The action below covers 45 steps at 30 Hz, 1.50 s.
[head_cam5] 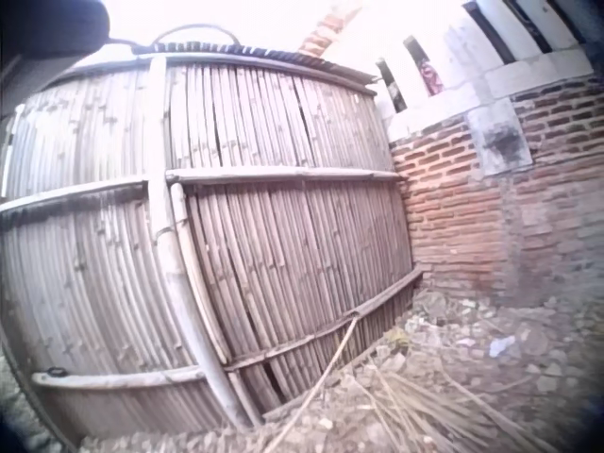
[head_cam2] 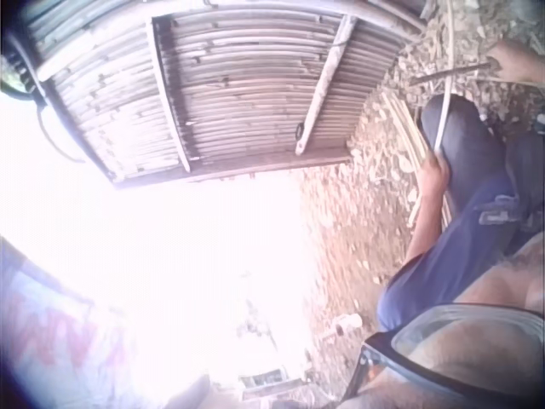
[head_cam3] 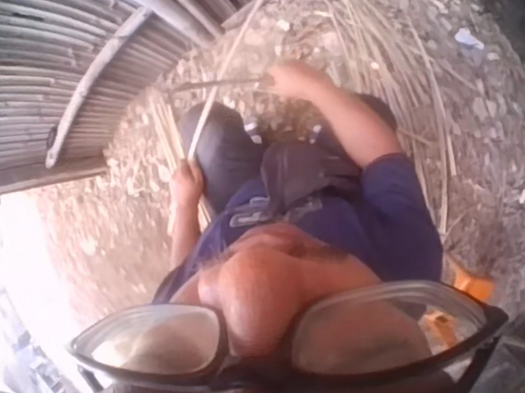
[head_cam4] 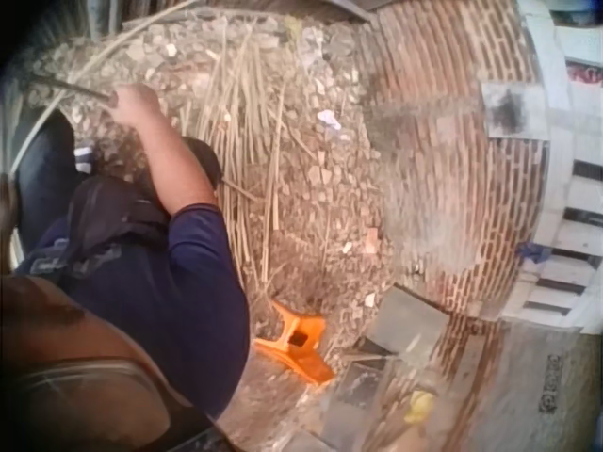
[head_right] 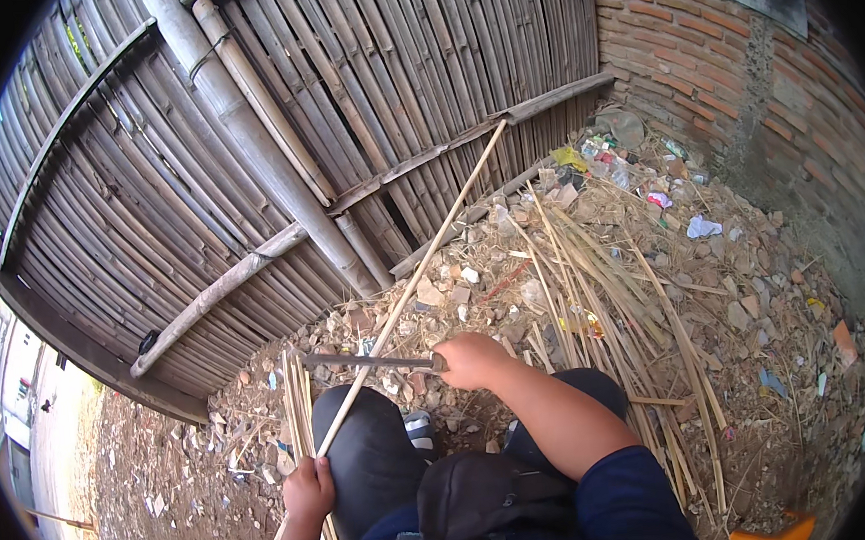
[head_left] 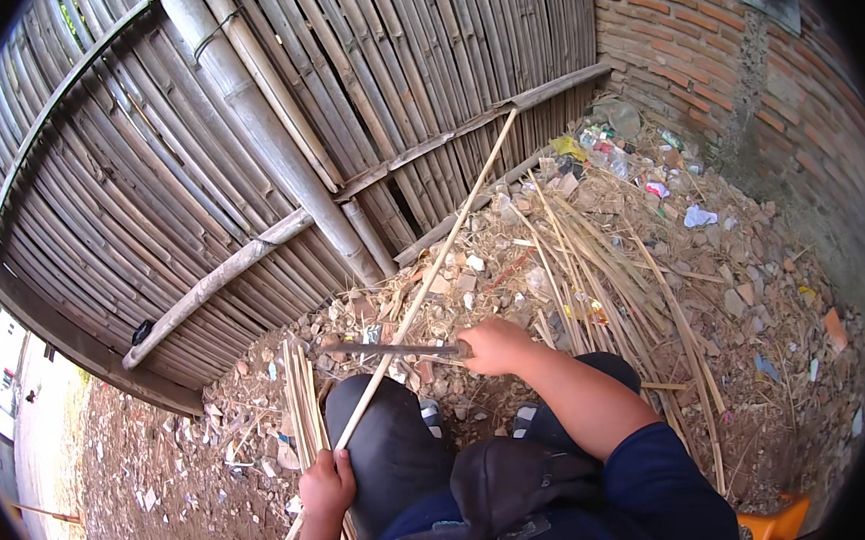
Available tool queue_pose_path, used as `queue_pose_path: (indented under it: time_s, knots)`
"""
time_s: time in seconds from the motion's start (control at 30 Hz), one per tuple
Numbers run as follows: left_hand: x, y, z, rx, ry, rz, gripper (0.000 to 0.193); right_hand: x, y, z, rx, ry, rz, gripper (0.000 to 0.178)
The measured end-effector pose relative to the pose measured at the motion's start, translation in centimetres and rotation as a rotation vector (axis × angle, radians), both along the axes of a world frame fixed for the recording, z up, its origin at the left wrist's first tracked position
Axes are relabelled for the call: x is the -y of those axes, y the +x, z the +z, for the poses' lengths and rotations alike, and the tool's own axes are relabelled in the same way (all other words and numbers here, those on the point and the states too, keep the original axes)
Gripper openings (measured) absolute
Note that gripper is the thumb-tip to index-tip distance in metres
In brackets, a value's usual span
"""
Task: The person uses a blade to strip thin layers off a bamboo pole while sitting on the ground next to a pile of bamboo strips.
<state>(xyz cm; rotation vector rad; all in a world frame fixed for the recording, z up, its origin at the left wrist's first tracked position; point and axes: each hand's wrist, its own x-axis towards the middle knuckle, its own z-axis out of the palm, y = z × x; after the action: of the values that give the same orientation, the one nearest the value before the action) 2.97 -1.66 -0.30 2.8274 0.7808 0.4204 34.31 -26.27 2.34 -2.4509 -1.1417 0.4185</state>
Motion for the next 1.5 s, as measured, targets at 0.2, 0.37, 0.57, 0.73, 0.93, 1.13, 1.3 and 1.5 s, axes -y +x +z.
queue_pose_path:
  time_s: [0.2, 0.37, 0.57, 0.73, 0.93, 1.13, 1.3, 1.5]
  knots:
    - [-0.3, 0.1, -0.6, 0.037, 0.003, -0.041, 0.036, -0.5, 0.5, -1.7, 0.037, -0.043, 0.068, 0.040]
    - [-0.2, 0.3, -0.5, 0.073, 0.024, -0.037, 0.036, -1.3, 0.8, -2.3, -0.024, -0.014, 0.049, 0.030]
    - [-0.4, 0.1, -0.5, 0.055, 0.016, -0.042, 0.037, -0.6, 0.7, -1.7, 0.078, 0.039, 0.053, 0.027]
    - [-0.4, 0.1, 0.4, -0.016, 0.018, -0.018, 0.039, -0.3, 0.9, -2.2, 0.103, 0.016, 0.057, 0.028]
    - [-0.3, 0.3, 0.1, -0.044, -0.031, 0.012, 0.040, 0.5, 2.0, -2.6, 0.099, 0.052, 0.009, 0.032]
    - [-0.3, 0.2, -0.4, -0.014, 0.000, -0.010, 0.038, 2.4, 2.9, -1.6, 0.066, 0.090, -0.113, 0.032]
    - [-0.6, 0.4, -0.3, -0.007, -0.005, -0.034, 0.037, 0.5, -0.3, -0.6, 0.168, 0.002, 0.046, 0.030]
    - [-0.9, 0.6, -0.5, -0.014, -0.009, -0.027, 0.038, 0.6, 2.4, -2.0, 0.033, 0.055, -0.023, 0.028]
